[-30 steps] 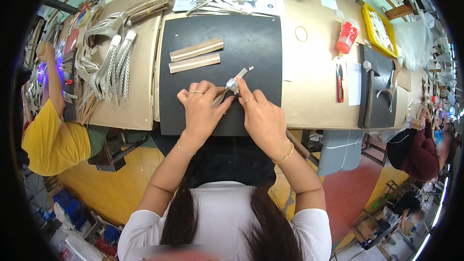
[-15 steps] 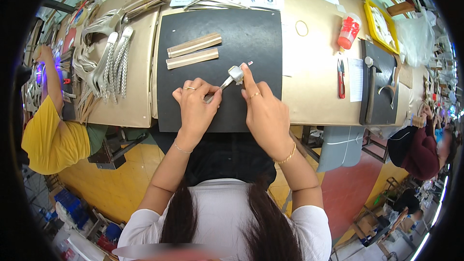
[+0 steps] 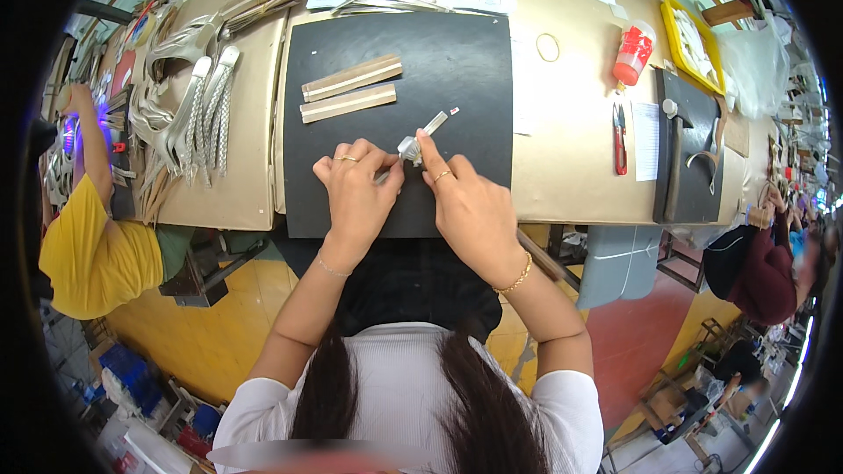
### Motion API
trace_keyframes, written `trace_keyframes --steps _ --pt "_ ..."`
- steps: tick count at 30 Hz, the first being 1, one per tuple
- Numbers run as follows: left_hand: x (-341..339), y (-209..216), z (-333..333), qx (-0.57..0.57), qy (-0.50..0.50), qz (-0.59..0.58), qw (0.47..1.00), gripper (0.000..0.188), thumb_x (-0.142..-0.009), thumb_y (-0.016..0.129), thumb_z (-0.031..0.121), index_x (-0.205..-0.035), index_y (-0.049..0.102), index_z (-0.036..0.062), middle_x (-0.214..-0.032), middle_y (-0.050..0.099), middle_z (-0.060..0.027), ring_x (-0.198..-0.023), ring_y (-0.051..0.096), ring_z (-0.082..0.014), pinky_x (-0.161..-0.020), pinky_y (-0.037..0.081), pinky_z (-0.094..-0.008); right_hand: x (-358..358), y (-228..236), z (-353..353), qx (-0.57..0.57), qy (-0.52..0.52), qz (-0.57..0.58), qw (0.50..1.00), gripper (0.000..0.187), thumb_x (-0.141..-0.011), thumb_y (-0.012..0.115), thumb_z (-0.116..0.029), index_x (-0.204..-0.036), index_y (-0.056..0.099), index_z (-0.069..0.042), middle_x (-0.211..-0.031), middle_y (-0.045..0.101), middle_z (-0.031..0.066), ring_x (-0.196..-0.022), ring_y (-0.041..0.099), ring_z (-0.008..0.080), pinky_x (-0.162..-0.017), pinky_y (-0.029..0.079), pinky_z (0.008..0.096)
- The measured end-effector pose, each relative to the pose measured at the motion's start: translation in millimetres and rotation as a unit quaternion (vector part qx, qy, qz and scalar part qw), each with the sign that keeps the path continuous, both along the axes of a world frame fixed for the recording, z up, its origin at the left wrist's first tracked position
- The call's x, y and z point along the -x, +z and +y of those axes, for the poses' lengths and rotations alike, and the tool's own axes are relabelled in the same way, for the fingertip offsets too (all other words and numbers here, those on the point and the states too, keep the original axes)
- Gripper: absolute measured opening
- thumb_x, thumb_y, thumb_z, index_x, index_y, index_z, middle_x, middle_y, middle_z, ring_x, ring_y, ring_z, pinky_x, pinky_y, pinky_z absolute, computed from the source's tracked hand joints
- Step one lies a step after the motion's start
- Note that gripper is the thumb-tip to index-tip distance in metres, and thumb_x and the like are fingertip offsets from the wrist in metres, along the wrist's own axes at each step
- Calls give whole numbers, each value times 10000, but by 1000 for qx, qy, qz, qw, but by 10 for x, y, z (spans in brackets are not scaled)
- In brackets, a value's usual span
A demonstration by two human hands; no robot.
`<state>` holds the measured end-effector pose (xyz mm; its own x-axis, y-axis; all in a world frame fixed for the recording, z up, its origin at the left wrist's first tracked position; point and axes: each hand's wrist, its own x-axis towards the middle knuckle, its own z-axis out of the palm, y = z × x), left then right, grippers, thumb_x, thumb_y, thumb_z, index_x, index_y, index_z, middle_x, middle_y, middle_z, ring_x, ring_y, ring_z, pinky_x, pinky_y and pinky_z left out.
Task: The person uses a hammer and a metal shaping tool to repeatedly strike and shape small wooden pieces on a workbench. They handle the pieces one at a time, repositioning them between strikes. Other workers are visible in the background performing similar tasks.
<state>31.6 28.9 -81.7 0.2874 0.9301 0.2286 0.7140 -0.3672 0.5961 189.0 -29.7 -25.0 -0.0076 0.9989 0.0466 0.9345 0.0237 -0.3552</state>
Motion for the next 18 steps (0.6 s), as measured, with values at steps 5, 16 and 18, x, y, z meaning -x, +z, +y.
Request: trace_keyframes --steps 5,16,18 --pt "-1 -11 -17 -19 -5 -9 1000 110 -788 799 139 -754 696 117 -810 601 11 -850 553 -210 -818 298 -413 27 48 59 -142 -25 136 980 538 -971 648 -158 -1496 534 -180 -832 590 73 -640 650 280 -536 506 390" --pt "14 -21 -11 -26 -8 0 1000 90 -789 807 136 -771 722 113 -817 617 13 -840 565 -205 -831 296 -400 -49 -51 130 -51 7 60 997 581 -975 638 -122 -1533 480 -156 -811 594 84 -602 625 289 -519 497 391" --pt "13 -23 -1 -31 -14 1 999 98 -789 809 139 -766 718 113 -817 617 13 -843 565 -205 -828 295 -399 -79 -43 136 26 4 -39 999 621 -963 651 -87 -1549 455 -147 -810 590 81 -617 616 298 -523 491 393"
